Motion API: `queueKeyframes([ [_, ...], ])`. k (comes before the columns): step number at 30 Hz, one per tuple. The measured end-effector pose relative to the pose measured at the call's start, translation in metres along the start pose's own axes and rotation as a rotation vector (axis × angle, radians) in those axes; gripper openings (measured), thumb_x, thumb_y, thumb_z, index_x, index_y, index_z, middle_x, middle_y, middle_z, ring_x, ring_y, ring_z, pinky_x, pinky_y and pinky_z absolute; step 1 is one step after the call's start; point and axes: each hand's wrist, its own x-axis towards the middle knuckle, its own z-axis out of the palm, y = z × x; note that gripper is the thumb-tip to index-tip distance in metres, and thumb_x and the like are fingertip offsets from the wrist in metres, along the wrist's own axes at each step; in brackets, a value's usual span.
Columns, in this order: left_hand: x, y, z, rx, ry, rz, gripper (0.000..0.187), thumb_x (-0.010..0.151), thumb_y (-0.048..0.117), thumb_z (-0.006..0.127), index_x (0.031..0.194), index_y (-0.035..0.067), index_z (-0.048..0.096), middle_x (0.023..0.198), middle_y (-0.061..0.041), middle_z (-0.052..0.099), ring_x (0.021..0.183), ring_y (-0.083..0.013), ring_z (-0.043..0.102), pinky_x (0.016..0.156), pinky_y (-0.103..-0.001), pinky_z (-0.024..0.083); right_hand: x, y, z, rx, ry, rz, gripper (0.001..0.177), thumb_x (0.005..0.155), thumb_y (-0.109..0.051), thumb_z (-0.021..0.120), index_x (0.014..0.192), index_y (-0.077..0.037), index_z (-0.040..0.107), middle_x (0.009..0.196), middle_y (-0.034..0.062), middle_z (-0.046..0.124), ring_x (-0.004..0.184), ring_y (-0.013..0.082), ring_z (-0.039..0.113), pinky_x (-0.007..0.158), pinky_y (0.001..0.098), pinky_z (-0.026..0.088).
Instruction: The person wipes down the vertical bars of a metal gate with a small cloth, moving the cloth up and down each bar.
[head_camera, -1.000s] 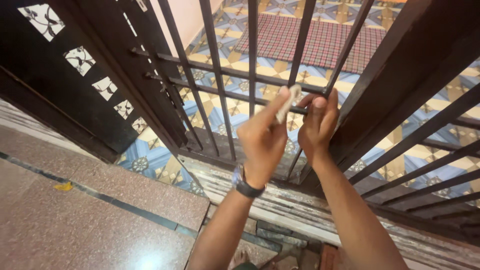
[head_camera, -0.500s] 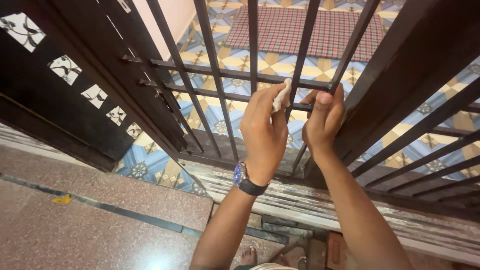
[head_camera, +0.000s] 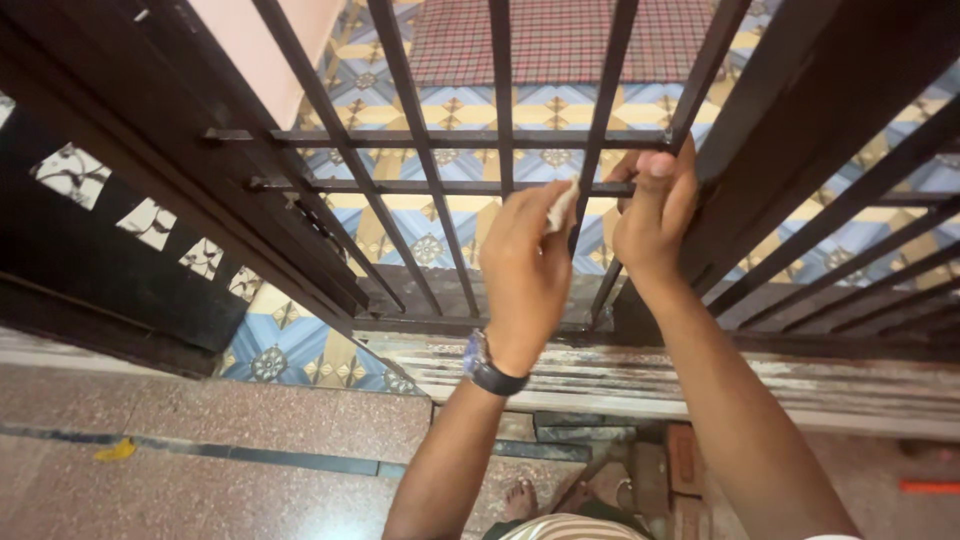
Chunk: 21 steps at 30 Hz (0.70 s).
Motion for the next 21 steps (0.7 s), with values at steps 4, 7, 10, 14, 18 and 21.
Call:
queueKeyframes([
  [4, 0.016, -0.005, -0.001, -0.126, -0.034, -0.104, 0.035, 0.088, -0.010, 0.064, 0.118, 0.006, 0.068, 0.109, -0.014, 0.071, 0.098, -0.0306, 0.071, 0.075, -0.037, 0.057, -0.001, 0.006, -0.002, -0.064, 0.008, -0.057, 0.064, 0.109, -0.070, 0.042, 0.108, -0.007, 0.051, 0.080, -0.0001, 0.054, 0.065, 0.0055, 0.050, 0.061, 0.0219, 0.037],
  [7, 0.012, -0.008, 0.001, -0.104, -0.010, 0.011, 0.042, 0.087, -0.014, 0.061, 0.124, 0.007, 0.066, 0.113, -0.013, 0.069, 0.105, -0.0306, 0.069, 0.084, -0.037, 0.057, -0.003, 0.011, -0.002, -0.071, 0.023, -0.084, 0.063, 0.113, -0.069, 0.045, 0.104, -0.007, 0.050, 0.080, 0.0010, 0.055, 0.070, 0.0076, 0.054, 0.063, 0.0219, 0.042],
  [10, -0.004, -0.023, -0.001, -0.047, -0.059, 0.050, 0.050, 0.081, -0.018, 0.057, 0.124, 0.005, 0.067, 0.115, -0.015, 0.068, 0.106, -0.0332, 0.068, 0.087, -0.039, 0.056, -0.003, 0.013, -0.002, 0.000, 0.034, -0.032, 0.062, 0.108, -0.070, 0.048, 0.104, -0.008, 0.047, 0.079, 0.0014, 0.054, 0.064, 0.0070, 0.051, 0.054, 0.0205, 0.034],
  [14, -0.029, -0.042, 0.000, -0.007, -0.100, 0.036, 0.052, 0.077, -0.018, 0.059, 0.122, 0.006, 0.069, 0.113, -0.015, 0.069, 0.105, -0.0345, 0.069, 0.089, -0.041, 0.056, -0.006, 0.021, -0.004, 0.060, 0.057, 0.002, 0.060, 0.107, -0.068, 0.051, 0.110, -0.008, 0.047, 0.078, 0.0026, 0.054, 0.062, 0.0078, 0.049, 0.053, 0.0211, 0.031],
  [18, -0.033, -0.050, 0.002, -0.161, -0.042, -0.018, 0.047, 0.087, -0.016, 0.064, 0.128, 0.006, 0.067, 0.119, -0.015, 0.071, 0.108, -0.0306, 0.071, 0.089, -0.036, 0.058, -0.007, 0.025, -0.007, 0.043, 0.046, 0.001, 0.055, 0.110, -0.064, 0.050, 0.109, -0.009, 0.045, 0.080, 0.0029, 0.055, 0.056, 0.0064, 0.044, 0.051, 0.0212, 0.028],
  [21, -0.036, -0.049, 0.012, -0.159, 0.038, 0.041, 0.049, 0.087, -0.016, 0.064, 0.131, 0.006, 0.065, 0.123, -0.015, 0.070, 0.111, -0.0306, 0.071, 0.091, -0.035, 0.058, -0.010, 0.022, -0.007, 0.084, 0.032, 0.005, 0.056, 0.111, -0.064, 0.048, 0.104, -0.008, 0.045, 0.076, 0.0026, 0.051, 0.055, 0.0065, 0.041, 0.049, 0.0210, 0.025],
])
